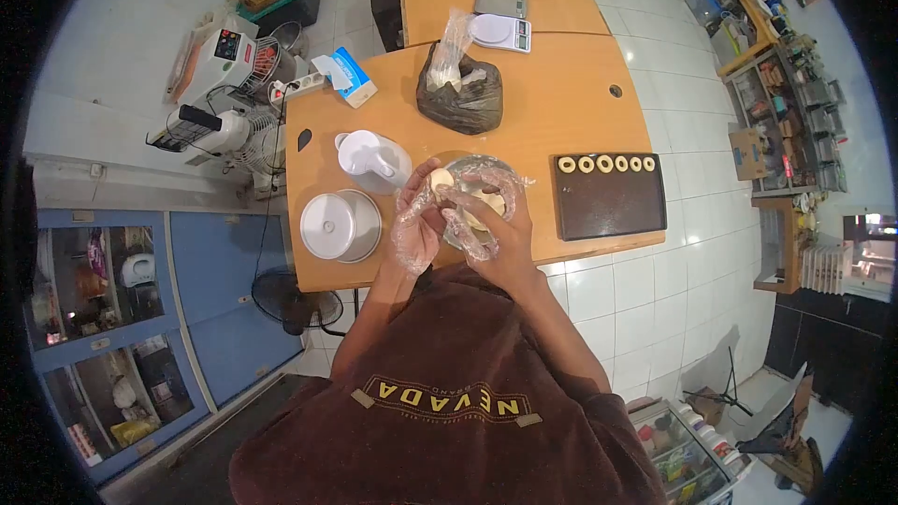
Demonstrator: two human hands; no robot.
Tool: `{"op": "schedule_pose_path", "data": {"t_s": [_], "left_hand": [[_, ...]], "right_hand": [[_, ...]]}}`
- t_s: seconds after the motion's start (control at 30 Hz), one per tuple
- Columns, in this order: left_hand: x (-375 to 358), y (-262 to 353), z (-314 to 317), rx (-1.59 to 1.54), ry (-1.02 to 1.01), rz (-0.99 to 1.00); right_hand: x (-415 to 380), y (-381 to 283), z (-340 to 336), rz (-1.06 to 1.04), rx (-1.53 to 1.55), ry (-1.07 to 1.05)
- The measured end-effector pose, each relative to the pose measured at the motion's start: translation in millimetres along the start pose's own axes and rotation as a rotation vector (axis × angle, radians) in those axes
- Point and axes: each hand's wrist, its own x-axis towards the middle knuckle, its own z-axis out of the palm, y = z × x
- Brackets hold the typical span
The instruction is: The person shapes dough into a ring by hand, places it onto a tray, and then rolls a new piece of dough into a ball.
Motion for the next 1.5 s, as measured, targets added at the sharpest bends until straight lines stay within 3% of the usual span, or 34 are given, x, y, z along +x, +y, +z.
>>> {"op": "schedule_pose_path", "data": {"t_s": [0.13, 0.57, 1.5], "left_hand": [[0, 2, 8, 0.028, 0.024, 0.019], [-2, 4, -1, 0.137, 0.043, -0.048], [1, 1, -7, 0.0, 0.061, -0.146]], "right_hand": [[4, -9, 6, 0.057, 0.061, 0.103], [12, 9, -5, 0.029, 0.015, -0.041], [16, 3, -7, 0.024, 0.093, 0.016]]}}
